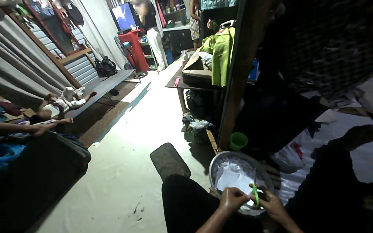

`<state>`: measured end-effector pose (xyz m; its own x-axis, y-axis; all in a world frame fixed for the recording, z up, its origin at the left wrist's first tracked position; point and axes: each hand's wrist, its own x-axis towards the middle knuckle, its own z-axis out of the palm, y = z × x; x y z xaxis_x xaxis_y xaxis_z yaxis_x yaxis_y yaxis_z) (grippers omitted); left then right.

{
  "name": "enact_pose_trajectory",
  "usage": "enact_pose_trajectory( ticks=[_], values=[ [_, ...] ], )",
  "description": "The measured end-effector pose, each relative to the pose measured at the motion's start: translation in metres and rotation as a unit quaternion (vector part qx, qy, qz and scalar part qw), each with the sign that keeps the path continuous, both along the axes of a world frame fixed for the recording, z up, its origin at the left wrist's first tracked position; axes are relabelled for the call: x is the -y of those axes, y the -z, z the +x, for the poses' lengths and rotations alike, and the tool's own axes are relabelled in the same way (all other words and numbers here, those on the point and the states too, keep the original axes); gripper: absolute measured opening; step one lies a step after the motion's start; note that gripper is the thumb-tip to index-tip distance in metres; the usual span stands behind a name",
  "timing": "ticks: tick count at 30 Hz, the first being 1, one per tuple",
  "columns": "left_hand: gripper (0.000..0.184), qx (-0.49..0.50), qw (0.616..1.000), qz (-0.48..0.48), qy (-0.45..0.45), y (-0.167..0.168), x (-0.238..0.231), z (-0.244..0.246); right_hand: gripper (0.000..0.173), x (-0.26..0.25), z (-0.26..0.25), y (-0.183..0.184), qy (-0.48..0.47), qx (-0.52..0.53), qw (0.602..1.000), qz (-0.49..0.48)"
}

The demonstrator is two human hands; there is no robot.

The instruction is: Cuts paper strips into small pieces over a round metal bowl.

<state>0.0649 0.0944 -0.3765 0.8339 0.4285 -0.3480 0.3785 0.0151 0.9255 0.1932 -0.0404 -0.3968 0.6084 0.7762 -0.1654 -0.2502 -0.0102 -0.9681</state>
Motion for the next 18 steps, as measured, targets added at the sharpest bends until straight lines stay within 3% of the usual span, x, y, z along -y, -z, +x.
enact_pose_trajectory(
  ticks=[4,8,10,12,15,18],
  values=[
    [0.023,0.028,0.999,-0.015,-0.009,-0.001,0.001,-0.003,0.045,-0.002,0.002,-0.005,0.025,-0.036,0.999,0.002],
    [0.027,0.040,0.997,0.058,-0.007,-0.025,-0.015,-0.006,0.041,-0.002,0.010,-0.012,0.080,-0.067,0.994,-0.019],
    [0.026,0.111,0.992,0.048,-0.019,-0.069,-0.029,-0.011,0.040,0.002,0.017,-0.008,0.078,-0.068,0.994,-0.026],
    [0.023,0.263,0.965,-0.002,-0.003,-0.125,-0.038,-0.023,0.040,0.005,0.021,-0.004,0.063,-0.067,0.995,-0.035],
    [0.038,0.471,0.876,0.055,0.090,-0.220,-0.040,-0.050,0.038,0.005,0.023,-0.003,0.036,-0.064,0.996,-0.045],
    [0.050,0.570,0.806,0.120,0.104,-0.309,-0.018,-0.083,0.038,0.001,0.023,-0.013,0.014,-0.093,0.991,-0.094]
  ],
)
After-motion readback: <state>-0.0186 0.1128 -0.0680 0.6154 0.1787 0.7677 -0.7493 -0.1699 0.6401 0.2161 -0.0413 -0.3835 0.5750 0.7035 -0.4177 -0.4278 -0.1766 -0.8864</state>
